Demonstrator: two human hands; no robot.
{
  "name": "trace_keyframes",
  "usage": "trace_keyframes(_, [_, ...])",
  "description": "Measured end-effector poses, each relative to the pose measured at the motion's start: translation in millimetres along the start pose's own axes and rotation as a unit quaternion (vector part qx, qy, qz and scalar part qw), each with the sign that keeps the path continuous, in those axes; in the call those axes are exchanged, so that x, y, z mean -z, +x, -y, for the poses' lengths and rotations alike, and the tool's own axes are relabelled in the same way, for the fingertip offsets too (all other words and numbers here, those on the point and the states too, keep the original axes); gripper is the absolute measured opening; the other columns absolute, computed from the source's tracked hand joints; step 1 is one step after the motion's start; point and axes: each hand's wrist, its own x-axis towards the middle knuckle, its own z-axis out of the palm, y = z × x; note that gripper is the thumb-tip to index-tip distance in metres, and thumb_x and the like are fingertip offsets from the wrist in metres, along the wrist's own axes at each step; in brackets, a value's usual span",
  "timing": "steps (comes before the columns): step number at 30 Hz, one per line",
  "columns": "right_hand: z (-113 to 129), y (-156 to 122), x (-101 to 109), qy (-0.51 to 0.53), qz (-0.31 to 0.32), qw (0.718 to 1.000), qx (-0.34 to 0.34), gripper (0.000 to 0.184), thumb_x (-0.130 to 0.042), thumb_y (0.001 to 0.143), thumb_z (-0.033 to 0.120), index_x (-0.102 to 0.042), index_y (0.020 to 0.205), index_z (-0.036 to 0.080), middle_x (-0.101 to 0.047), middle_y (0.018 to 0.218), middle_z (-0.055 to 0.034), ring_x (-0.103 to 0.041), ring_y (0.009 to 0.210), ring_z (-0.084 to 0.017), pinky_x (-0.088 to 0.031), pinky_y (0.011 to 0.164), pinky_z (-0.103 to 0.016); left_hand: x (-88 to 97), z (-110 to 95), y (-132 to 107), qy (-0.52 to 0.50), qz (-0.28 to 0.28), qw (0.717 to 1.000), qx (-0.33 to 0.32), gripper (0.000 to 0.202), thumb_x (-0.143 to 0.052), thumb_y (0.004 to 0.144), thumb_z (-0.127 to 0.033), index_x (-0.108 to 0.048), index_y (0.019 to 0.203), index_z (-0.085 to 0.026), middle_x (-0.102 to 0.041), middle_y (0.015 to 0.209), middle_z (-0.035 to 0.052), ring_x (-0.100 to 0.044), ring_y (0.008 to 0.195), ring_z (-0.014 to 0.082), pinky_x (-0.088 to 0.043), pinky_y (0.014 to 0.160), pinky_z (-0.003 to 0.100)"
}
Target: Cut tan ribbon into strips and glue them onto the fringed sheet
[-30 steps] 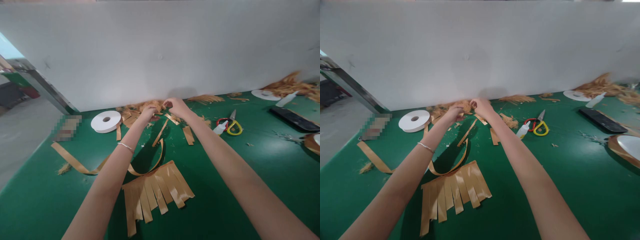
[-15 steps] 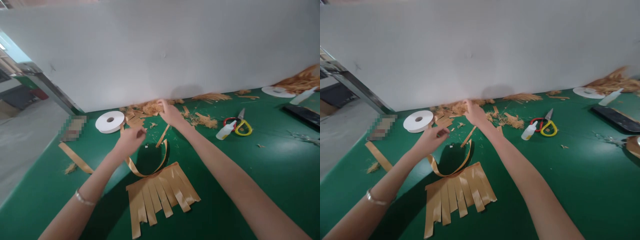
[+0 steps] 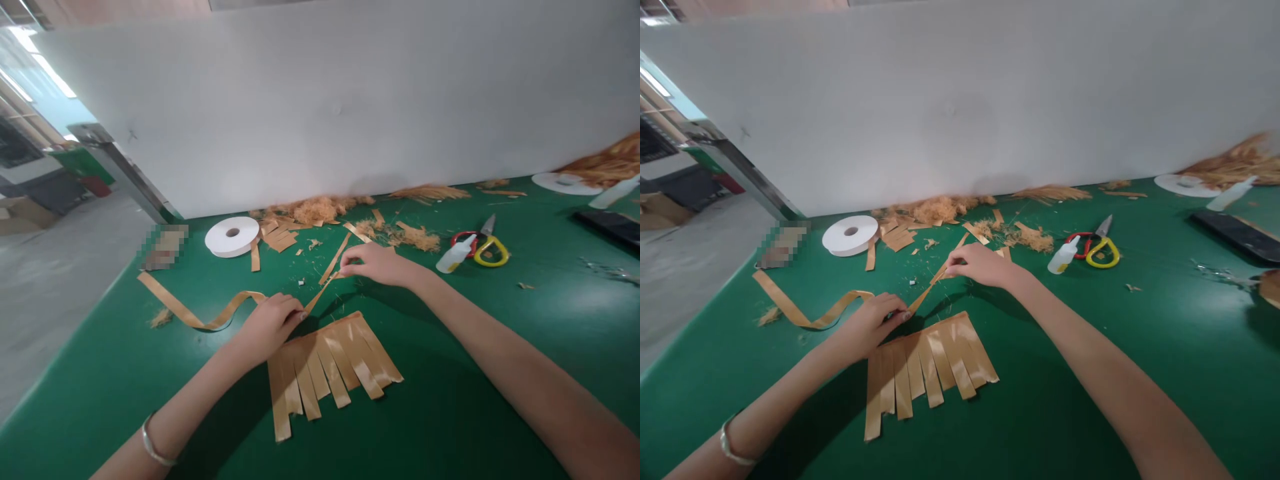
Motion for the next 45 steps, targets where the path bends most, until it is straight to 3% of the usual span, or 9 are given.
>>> trace_keyframes(9, [12, -18, 14, 0.163, -0.025, 0.986, -0.031, 0.023, -0.056, 0.079, 0.037, -0.061, 0.093, 0.019, -0.063, 0.076, -0.0026, -0.06, 0.072, -0.016, -0.044, 0.071, -0.031, 17.3, 7, -4, -0.245, 0.059, 0.964, 0.086, 0.023, -0.047, 0.086, -0.042, -0.053, 0.091, -0.02, -0.067, 0.085, 0.0021, -0.061, 0.076, 0.016, -0.045, 0.067, 0.027])
trace_keyframes(13, [19, -17, 10, 0.199, -0.011, 0.98, -0.008, 0.024, -0.058, 0.078, 0.031, -0.052, 0.099, 0.019, -0.059, 0.07, 0.0008, -0.058, 0.067, -0.014, -0.045, 0.067, -0.03, 18.6, -11, 18, -0.313, 0.044, 0.949, 0.024, 0.029, -0.06, 0.079, -0.032, -0.043, 0.1, -0.022, -0.062, 0.112, 0.0082, -0.06, 0.096, 0.0183, -0.048, 0.076, 0.03])
trace_keyframes(17, [19, -15, 6, 0.211, -0.001, 0.977, 0.008, 0.025, -0.056, 0.08, 0.03, -0.05, 0.102, 0.019, -0.06, 0.072, 0.0005, -0.058, 0.067, -0.014, -0.045, 0.067, -0.029, 15.9, -27, 45, -0.283, 0.044, 0.957, -0.051, 0.007, -0.057, 0.078, -0.019, -0.054, 0.084, -0.02, -0.067, 0.089, 0.003, -0.063, 0.085, 0.0165, -0.048, 0.077, 0.031])
trace_keyframes(25, [25, -25, 20, 0.121, -0.094, 0.988, -0.01, 0.024, -0.054, 0.082, 0.037, -0.056, 0.101, 0.022, -0.062, 0.078, -0.0009, -0.06, 0.074, -0.016, -0.043, 0.066, -0.028, 11.2, -17, 59, -0.304, 0.043, 0.95, -0.055, 0.01, -0.062, 0.074, -0.018, -0.068, 0.082, -0.018, -0.064, 0.086, 0.0036, -0.062, 0.077, 0.0147, -0.049, 0.073, 0.028])
trace_keyframes(34, [47, -36, 21, -0.035, -0.04, 0.998, 0.026, 0.027, -0.049, 0.086, 0.032, -0.055, 0.112, 0.027, -0.066, 0.088, -0.0016, -0.061, 0.08, -0.018, -0.046, 0.071, -0.031, 11.7, -32, 52, -0.317, 0.055, 0.94, -0.113, 0.018, -0.055, 0.081, -0.017, -0.071, 0.09, -0.022, -0.066, 0.088, 0.0034, -0.06, 0.076, 0.0135, -0.049, 0.068, 0.026])
trace_keyframes(37, [63, -62, 34, -0.203, -0.239, 0.946, 0.08, 0.021, -0.051, 0.085, 0.028, -0.061, 0.104, 0.026, -0.066, 0.099, -0.0038, -0.06, 0.092, -0.021, -0.045, 0.08, -0.036, 9.5, -32, 50, -0.316, 0.003, 0.943, -0.103, 0.017, -0.056, 0.08, -0.016, -0.071, 0.088, -0.02, -0.067, 0.084, 0.0038, -0.061, 0.075, 0.014, -0.05, 0.068, 0.026])
trace_keyframes(41, [39, -108, 85, -0.249, -0.575, 0.779, -0.014, 0.017, -0.057, 0.08, 0.032, -0.064, 0.092, 0.023, -0.064, 0.079, -0.0035, -0.06, 0.071, -0.016, -0.047, 0.068, -0.031, 8.9, -25, 54, -0.313, -0.068, 0.946, -0.057, 0.016, -0.059, 0.077, -0.018, -0.068, 0.09, -0.018, -0.066, 0.088, 0.0053, -0.061, 0.079, 0.0151, -0.05, 0.07, 0.027])
trace_keyframes(43, [-4, -122, 116, -0.227, -0.607, 0.745, -0.156, 0.023, -0.054, 0.08, 0.029, -0.062, 0.098, 0.018, -0.062, 0.078, -0.0068, -0.058, 0.065, -0.015, -0.042, 0.056, -0.027, 8.8, -22, 56, -0.286, -0.082, 0.953, -0.055, 0.017, -0.06, 0.076, -0.021, -0.067, 0.092, -0.019, -0.064, 0.091, 0.005, -0.058, 0.075, 0.0138, -0.048, 0.067, 0.027])
trace_keyframes(45, [-59, -127, 136, -0.244, -0.502, 0.77, -0.31, 0.016, -0.056, 0.075, 0.027, -0.062, 0.08, 0.014, -0.059, 0.063, -0.0066, -0.052, 0.054, -0.014, -0.038, 0.053, -0.029, 8.4, -20, 57, -0.266, -0.084, 0.958, -0.06, 0.019, -0.059, 0.077, -0.023, -0.066, 0.095, -0.021, -0.062, 0.093, 0.0047, -0.054, 0.07, 0.0123, -0.046, 0.063, 0.027])
